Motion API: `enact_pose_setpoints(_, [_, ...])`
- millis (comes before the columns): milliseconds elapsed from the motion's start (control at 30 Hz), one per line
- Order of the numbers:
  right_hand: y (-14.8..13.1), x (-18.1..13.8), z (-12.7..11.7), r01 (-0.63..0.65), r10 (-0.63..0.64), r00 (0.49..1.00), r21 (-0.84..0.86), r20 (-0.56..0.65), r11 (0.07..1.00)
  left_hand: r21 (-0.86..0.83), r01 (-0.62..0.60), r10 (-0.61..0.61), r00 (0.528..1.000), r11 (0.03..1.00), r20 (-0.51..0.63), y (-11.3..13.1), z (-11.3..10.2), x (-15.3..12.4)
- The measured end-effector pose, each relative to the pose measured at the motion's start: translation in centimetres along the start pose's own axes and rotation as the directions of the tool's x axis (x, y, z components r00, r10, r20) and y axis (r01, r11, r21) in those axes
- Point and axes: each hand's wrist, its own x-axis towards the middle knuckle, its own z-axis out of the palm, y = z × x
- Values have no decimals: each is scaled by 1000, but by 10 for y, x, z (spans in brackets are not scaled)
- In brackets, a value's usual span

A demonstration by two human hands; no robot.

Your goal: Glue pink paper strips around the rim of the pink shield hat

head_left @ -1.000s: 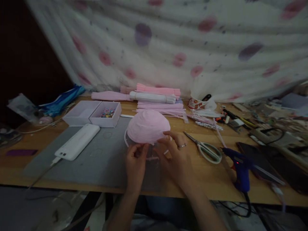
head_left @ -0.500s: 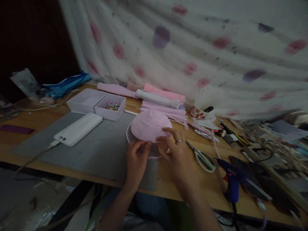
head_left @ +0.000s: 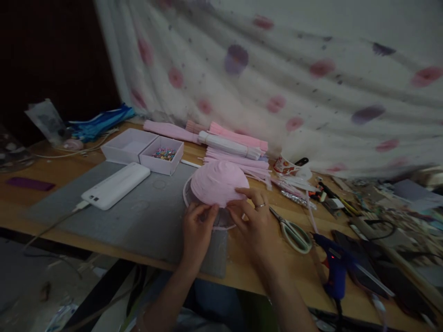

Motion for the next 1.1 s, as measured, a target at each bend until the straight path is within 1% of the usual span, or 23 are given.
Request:
enact_pose_setpoints(133, [0, -1, 2, -23, 23, 1000, 24, 1, 999, 4, 8, -8, 1000, 1000, -12, -1, 1, 2])
enact_pose_setpoints(400, [6, -5, 8, -29, 32, 999, 68, -41, 997, 47, 12, -10, 999, 999, -41, -2, 0, 2])
enact_pose_setpoints(700, [9, -9, 12, -35, 43, 996, 92, -82, 995, 81, -33, 35, 999, 996, -23, 1, 5, 0])
enact_pose_setpoints(933, [15, -9, 11, -20, 29, 995, 99, -91, 995, 95, -59, 61, 998, 994, -21, 5, 10, 2])
enact_pose_setpoints(1100, [15, -9, 11, -22, 30, 997, 99, -77, 995, 87, -51, 56, 997, 995, -55, 4, 11, 2])
